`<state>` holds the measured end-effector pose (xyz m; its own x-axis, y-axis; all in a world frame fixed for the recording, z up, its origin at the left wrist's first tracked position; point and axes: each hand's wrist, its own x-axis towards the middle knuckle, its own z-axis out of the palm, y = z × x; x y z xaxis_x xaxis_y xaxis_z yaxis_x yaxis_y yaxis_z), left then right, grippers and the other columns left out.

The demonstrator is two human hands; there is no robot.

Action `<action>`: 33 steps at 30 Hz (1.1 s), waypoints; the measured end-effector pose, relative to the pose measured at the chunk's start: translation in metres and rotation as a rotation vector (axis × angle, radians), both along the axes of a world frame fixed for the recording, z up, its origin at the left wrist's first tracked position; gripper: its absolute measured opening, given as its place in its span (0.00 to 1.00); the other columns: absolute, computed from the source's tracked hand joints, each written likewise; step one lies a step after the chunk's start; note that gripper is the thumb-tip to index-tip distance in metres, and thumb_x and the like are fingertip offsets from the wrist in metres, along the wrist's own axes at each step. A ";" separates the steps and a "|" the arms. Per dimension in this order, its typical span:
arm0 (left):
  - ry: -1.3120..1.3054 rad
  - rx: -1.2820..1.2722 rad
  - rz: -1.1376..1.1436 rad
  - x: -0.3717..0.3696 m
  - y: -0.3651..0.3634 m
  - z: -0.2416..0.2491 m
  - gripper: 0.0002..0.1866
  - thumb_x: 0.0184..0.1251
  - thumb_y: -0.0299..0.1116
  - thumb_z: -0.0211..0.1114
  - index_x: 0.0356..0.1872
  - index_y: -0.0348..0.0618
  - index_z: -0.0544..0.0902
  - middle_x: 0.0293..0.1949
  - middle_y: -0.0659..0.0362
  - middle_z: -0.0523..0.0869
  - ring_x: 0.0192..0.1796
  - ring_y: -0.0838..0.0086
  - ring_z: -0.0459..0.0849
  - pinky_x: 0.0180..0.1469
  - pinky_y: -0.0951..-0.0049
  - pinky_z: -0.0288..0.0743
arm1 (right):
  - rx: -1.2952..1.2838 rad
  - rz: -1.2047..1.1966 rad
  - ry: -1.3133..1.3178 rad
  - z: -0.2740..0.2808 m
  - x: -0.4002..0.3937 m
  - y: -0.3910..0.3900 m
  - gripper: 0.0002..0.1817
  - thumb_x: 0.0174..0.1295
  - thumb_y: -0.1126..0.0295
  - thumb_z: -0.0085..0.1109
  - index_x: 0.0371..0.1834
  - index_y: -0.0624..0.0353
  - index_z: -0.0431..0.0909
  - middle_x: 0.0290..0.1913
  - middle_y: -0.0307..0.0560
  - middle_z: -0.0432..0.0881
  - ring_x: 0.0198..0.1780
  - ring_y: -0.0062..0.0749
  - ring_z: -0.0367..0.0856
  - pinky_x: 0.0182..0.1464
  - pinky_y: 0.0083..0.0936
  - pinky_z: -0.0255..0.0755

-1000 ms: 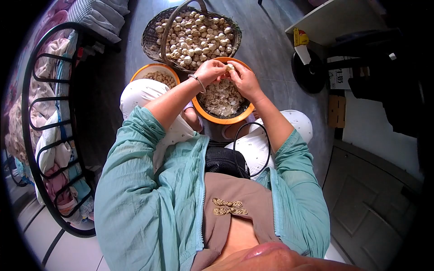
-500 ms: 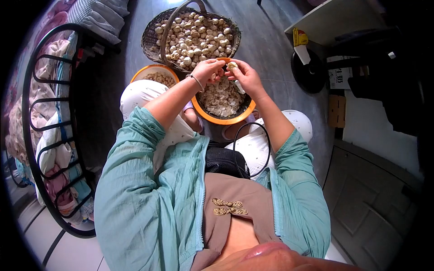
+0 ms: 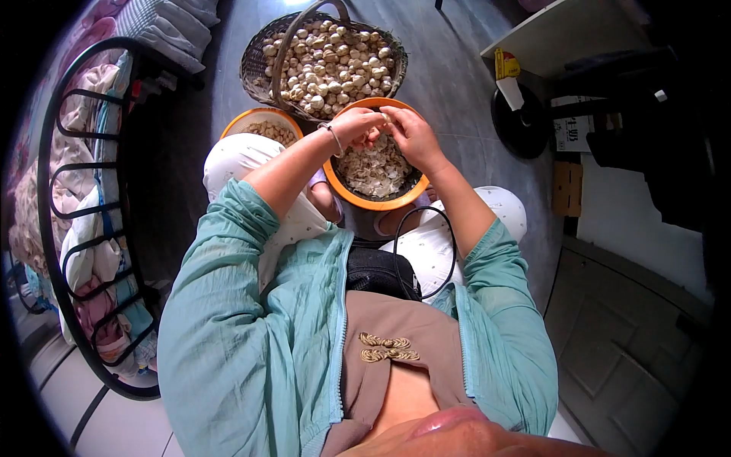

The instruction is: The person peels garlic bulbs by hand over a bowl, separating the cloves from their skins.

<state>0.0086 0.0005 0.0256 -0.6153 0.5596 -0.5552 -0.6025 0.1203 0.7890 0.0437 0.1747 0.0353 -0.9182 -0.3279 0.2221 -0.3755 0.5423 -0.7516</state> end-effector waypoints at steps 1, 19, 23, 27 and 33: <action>-0.003 -0.016 0.003 0.001 0.000 0.002 0.14 0.62 0.44 0.57 0.34 0.44 0.76 0.19 0.68 0.76 0.17 0.84 0.74 0.14 0.85 0.60 | 0.015 0.029 -0.003 0.002 0.001 0.000 0.16 0.58 0.76 0.55 0.50 0.62 0.74 0.43 0.51 0.79 0.45 0.41 0.78 0.48 0.28 0.71; 0.073 0.055 0.039 0.001 0.002 -0.012 0.07 0.62 0.36 0.55 0.31 0.44 0.75 0.19 0.65 0.71 0.14 0.83 0.66 0.14 0.83 0.57 | -0.150 -0.046 -0.092 -0.008 -0.003 0.002 0.15 0.61 0.75 0.52 0.52 0.63 0.74 0.46 0.52 0.79 0.45 0.39 0.79 0.48 0.29 0.73; 0.040 0.095 0.078 -0.001 -0.002 -0.009 0.06 0.59 0.34 0.54 0.29 0.43 0.76 0.19 0.63 0.75 0.14 0.83 0.68 0.14 0.84 0.59 | -0.517 -0.088 -0.450 -0.012 -0.004 0.000 0.15 0.62 0.75 0.51 0.52 0.63 0.74 0.46 0.47 0.80 0.43 0.29 0.79 0.46 0.24 0.73; 0.033 0.070 0.074 -0.003 -0.005 -0.005 0.10 0.62 0.38 0.55 0.29 0.43 0.76 0.20 0.62 0.77 0.15 0.83 0.71 0.14 0.86 0.59 | -0.496 -0.078 -0.428 -0.012 -0.007 0.003 0.16 0.61 0.75 0.53 0.53 0.63 0.73 0.44 0.44 0.79 0.41 0.23 0.78 0.44 0.21 0.73; 0.002 0.042 0.104 0.000 0.001 0.005 0.18 0.66 0.49 0.55 0.29 0.43 0.76 0.20 0.64 0.77 0.16 0.85 0.72 0.13 0.89 0.56 | -0.315 -0.058 -0.193 -0.013 -0.005 0.001 0.12 0.60 0.77 0.53 0.48 0.62 0.73 0.40 0.44 0.79 0.40 0.24 0.79 0.44 0.20 0.72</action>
